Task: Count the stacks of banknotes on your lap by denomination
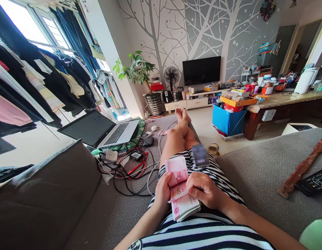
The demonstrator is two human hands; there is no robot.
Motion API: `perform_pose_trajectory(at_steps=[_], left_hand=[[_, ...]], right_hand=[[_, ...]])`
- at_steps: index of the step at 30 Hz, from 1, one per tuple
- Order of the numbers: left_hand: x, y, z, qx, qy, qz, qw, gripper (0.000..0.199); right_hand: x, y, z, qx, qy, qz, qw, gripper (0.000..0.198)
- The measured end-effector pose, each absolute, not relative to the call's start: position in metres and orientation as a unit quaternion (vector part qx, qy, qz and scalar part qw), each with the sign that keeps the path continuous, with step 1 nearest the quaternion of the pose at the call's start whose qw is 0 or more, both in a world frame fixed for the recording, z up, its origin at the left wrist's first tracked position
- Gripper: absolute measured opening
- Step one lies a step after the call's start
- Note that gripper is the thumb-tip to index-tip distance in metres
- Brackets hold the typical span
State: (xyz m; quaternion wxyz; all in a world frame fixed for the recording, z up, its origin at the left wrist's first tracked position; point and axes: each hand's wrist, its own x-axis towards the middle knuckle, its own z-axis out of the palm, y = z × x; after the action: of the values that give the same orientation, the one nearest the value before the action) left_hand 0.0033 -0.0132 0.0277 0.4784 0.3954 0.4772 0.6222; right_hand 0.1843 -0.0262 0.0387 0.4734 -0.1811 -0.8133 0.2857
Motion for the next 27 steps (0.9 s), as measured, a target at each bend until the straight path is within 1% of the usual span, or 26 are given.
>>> perform_pose_trajectory(at_steps=[4, 9, 18, 27], left_hand=[[0.007, -0.015, 0.035, 0.373, 0.442, 0.630, 0.519, 0.017], [0.008, -0.014, 0.033, 0.358, 0.420, 0.632, 0.543, 0.016], [0.008, -0.014, 0.036, 0.349, 0.429, 0.633, 0.542, 0.018], [0.006, -0.011, 0.024, 0.340, 0.425, 0.628, 0.557, 0.016]], right_hand=[[0.185, -0.026, 0.037, -0.190, -0.810, 0.290, 0.473, 0.030], [0.186, -0.026, 0.035, -0.205, -0.811, 0.280, 0.471, 0.029], [0.185, -0.027, 0.039, -0.191, -0.812, 0.285, 0.472, 0.035], [0.186, -0.027, 0.042, -0.172, -0.804, 0.305, 0.480, 0.042]])
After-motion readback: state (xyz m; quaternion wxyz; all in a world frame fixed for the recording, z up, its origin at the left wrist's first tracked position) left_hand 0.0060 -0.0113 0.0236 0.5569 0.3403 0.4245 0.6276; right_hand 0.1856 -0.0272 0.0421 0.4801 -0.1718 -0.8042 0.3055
